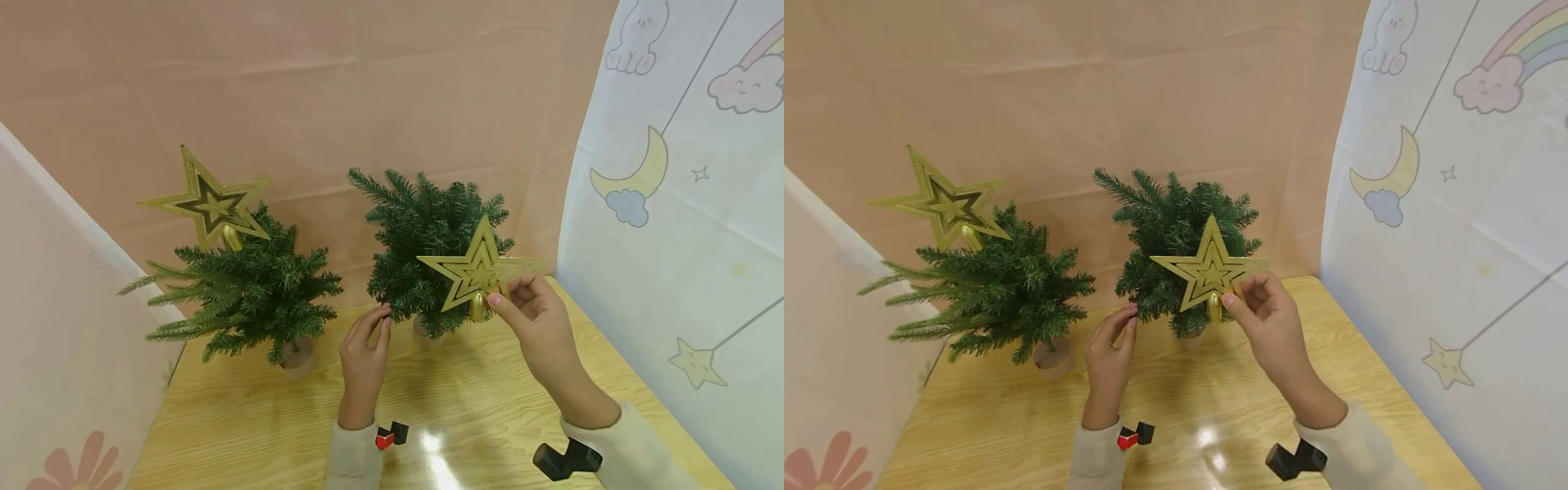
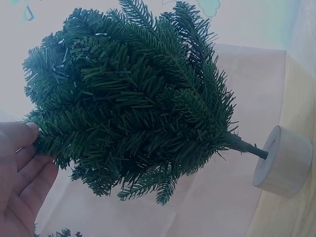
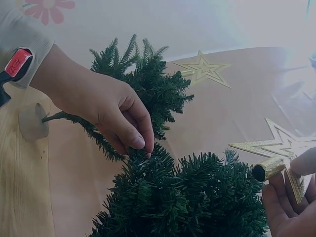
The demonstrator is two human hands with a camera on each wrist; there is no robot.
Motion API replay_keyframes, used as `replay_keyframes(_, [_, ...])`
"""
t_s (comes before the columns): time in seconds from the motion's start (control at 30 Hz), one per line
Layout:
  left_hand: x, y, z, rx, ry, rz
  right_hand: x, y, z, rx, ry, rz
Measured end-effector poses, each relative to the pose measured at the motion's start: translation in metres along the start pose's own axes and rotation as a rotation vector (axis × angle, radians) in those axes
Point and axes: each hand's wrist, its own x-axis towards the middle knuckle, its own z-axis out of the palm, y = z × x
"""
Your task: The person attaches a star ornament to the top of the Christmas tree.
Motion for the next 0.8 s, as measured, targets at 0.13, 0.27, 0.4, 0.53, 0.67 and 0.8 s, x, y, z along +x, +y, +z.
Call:
replay_keyframes(0.13, [0.0, 0.0, 0.0, -0.004, 0.0, -0.002, 0.003, -0.002, 0.002, 0.027, 0.005, -0.002])
replay_keyframes(0.27, [0.0, 0.001, 0.0, -0.013, -0.004, -0.008, 0.006, -0.004, 0.004, 0.062, -0.001, -0.018])
replay_keyframes(0.4, [0.0, 0.0, 0.0, -0.011, -0.002, -0.008, 0.008, -0.003, 0.004, 0.097, -0.016, -0.039])
replay_keyframes(0.53, [-0.001, 0.0, 0.001, -0.008, -0.002, -0.007, 0.01, -0.002, 0.003, 0.127, -0.032, -0.053])
replay_keyframes(0.67, [-0.001, 0.0, 0.001, 0.001, -0.002, -0.001, 0.013, -0.002, 0.003, 0.129, -0.014, -0.061])
replay_keyframes(0.8, [-0.001, 0.0, 0.001, 0.009, -0.003, 0.004, 0.015, -0.002, 0.003, 0.133, -0.008, -0.093])
